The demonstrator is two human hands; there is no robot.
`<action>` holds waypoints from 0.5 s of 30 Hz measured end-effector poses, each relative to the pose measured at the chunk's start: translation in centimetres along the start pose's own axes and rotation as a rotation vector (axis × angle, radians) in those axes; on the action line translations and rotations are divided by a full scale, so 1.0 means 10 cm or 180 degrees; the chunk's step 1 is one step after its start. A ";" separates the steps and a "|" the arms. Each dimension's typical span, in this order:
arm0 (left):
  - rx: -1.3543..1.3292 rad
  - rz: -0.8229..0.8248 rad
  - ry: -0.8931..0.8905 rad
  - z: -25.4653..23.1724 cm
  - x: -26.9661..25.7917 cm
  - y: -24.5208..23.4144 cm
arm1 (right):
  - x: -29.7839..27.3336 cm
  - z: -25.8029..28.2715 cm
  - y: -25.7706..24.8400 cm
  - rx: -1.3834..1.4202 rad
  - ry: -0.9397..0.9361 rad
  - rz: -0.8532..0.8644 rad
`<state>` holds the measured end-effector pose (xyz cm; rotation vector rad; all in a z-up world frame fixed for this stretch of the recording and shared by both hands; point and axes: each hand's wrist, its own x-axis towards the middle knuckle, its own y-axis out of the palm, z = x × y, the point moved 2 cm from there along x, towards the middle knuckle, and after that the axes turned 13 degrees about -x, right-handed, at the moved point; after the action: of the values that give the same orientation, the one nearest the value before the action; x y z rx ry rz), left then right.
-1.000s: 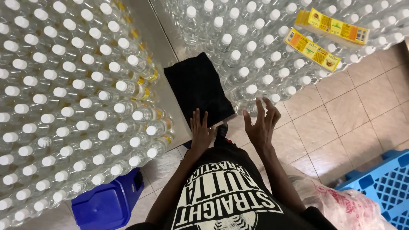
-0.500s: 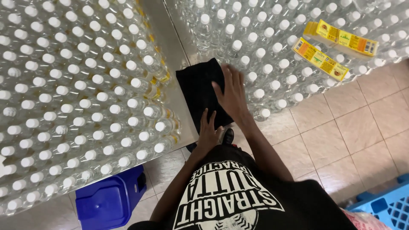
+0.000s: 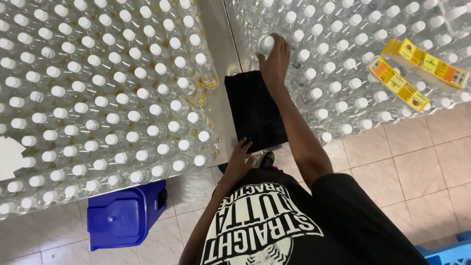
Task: Manually applying adhesive labels to clear plastic water bottles in a production environment.
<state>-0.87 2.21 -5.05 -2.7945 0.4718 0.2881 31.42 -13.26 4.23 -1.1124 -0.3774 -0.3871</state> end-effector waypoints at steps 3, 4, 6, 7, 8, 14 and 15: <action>-0.0042 -0.0006 0.0037 0.13 -0.01 -0.09 | -0.35 0.21 -0.61 0.0677 0.0115 -0.0348; -0.0134 0.0019 0.0062 0.19 -0.06 -0.07 | -0.51 0.27 -0.85 0.1092 0.0167 -0.0561; -0.0296 -0.0013 0.0085 -0.02 -0.15 -0.12 | -0.75 0.32 -1.15 0.1509 0.0353 -0.0376; -0.0425 -0.0055 0.0175 -0.14 -0.12 -0.19 | -0.83 0.34 -1.29 0.1940 0.0509 -0.0264; -0.0411 -0.0016 0.0181 -0.22 -0.11 -0.23 | -0.83 0.33 -1.36 0.1924 0.0537 -0.0292; -0.0922 0.0223 -0.0379 -0.67 -0.16 -0.36 | -1.19 0.09 -0.82 0.1190 0.1737 0.1800; -0.1221 0.0419 -0.0501 -0.98 -0.23 -0.43 | -1.23 0.10 -0.75 0.1113 0.1464 0.1915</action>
<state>-0.06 3.66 5.81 -3.0768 0.6204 0.6888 17.00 -13.89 4.67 -0.7168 0.2909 -0.0293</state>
